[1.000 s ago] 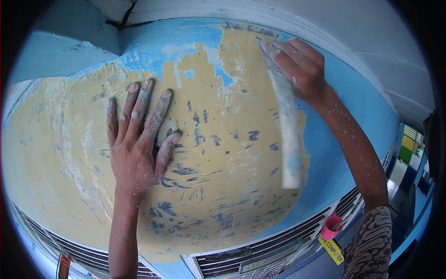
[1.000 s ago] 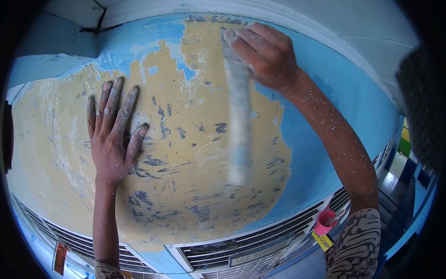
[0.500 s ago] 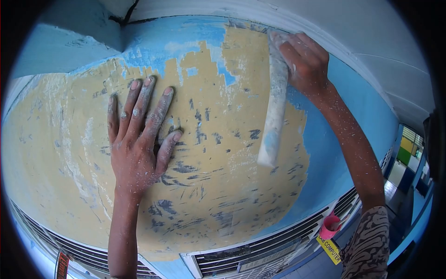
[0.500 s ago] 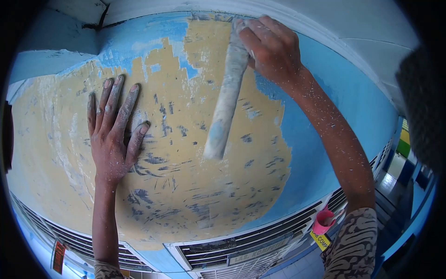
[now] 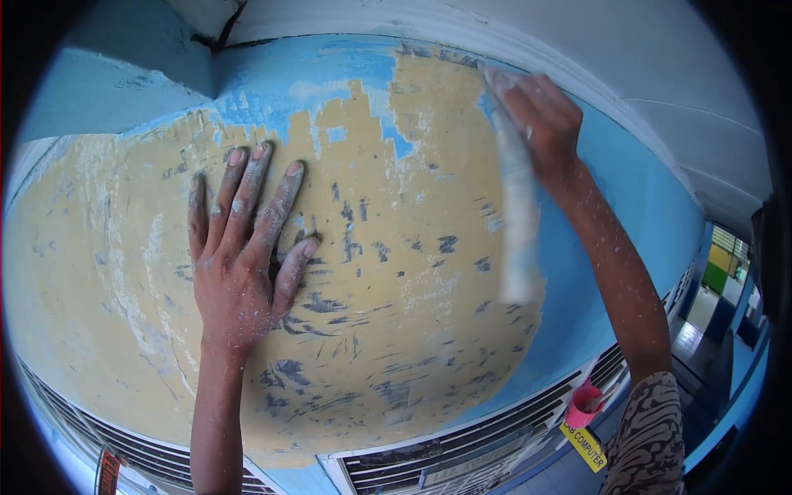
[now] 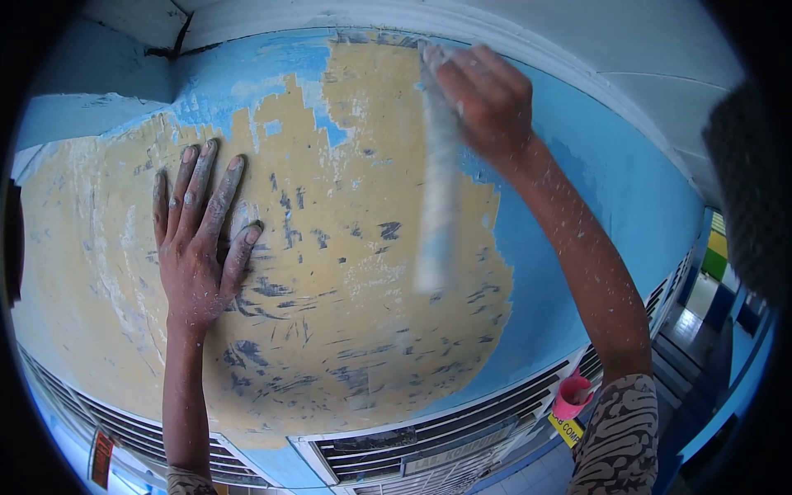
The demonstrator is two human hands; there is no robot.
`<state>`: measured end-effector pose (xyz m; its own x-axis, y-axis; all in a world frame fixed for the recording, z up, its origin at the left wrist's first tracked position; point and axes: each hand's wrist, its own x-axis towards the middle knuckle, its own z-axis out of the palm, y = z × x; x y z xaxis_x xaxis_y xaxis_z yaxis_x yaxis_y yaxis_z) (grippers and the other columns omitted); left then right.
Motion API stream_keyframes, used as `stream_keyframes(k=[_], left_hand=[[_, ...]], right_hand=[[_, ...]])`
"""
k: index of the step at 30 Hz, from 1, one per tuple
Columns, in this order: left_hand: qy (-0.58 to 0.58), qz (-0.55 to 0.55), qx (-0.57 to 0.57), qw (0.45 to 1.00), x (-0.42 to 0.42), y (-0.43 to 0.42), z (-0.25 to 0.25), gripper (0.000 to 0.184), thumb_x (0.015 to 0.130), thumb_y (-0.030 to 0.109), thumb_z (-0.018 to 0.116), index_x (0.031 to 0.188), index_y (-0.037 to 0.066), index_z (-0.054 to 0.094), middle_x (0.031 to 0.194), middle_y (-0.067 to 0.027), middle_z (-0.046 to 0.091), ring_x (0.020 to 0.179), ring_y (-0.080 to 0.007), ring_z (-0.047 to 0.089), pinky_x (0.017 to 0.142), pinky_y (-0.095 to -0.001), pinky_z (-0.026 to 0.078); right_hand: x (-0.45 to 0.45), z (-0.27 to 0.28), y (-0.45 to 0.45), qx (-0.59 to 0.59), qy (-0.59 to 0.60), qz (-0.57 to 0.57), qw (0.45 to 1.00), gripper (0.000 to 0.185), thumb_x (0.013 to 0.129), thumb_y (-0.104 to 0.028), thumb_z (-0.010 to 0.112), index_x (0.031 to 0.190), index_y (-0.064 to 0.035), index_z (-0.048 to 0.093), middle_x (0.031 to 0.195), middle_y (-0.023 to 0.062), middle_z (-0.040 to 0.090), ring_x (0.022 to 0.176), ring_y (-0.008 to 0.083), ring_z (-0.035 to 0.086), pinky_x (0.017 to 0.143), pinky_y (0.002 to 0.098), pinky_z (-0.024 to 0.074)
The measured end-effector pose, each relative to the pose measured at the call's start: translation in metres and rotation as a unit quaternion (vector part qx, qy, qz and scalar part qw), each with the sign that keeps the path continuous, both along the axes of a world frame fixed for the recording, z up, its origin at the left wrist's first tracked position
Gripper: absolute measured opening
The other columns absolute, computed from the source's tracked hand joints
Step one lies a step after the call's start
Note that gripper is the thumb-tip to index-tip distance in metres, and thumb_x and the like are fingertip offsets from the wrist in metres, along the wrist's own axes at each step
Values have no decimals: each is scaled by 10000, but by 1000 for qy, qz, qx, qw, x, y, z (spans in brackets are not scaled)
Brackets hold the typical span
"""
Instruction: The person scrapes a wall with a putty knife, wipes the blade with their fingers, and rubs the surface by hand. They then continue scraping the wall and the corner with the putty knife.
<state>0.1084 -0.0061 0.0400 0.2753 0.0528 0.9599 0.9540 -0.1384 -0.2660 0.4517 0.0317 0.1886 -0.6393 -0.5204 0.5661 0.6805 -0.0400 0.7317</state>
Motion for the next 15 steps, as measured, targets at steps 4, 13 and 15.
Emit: stream_keyframes(k=[4,13,15], left_hand=[[3,4,1,1000,0,1,0,640,1008,559,491,1530,191,519,1632,-81,417,1558,-277,287,1292,-523,112],[6,11,2,1000,1,0,0,633,1015,541,480,1535,182,513,1632,-86,417,1558,-285,288,1291,-522,113],[4,-3,0,1000,1,0,0,619,995,518,533,1533,213,516,1638,-64,408,1558,-266,286,1294,-522,111]], right_hand=[[-1,-16,0,24,-78,-23,996,208,800,-78,779,1005,-40,764,936,92,770,817,242,733,688,341,602],[7,1,-2,2,-19,-2,1000,186,788,-46,777,973,-54,760,926,92,769,849,228,723,725,340,604],[8,2,-2,-30,-1,12,999,188,783,-43,780,969,-53,758,923,91,767,850,226,719,726,337,605]])
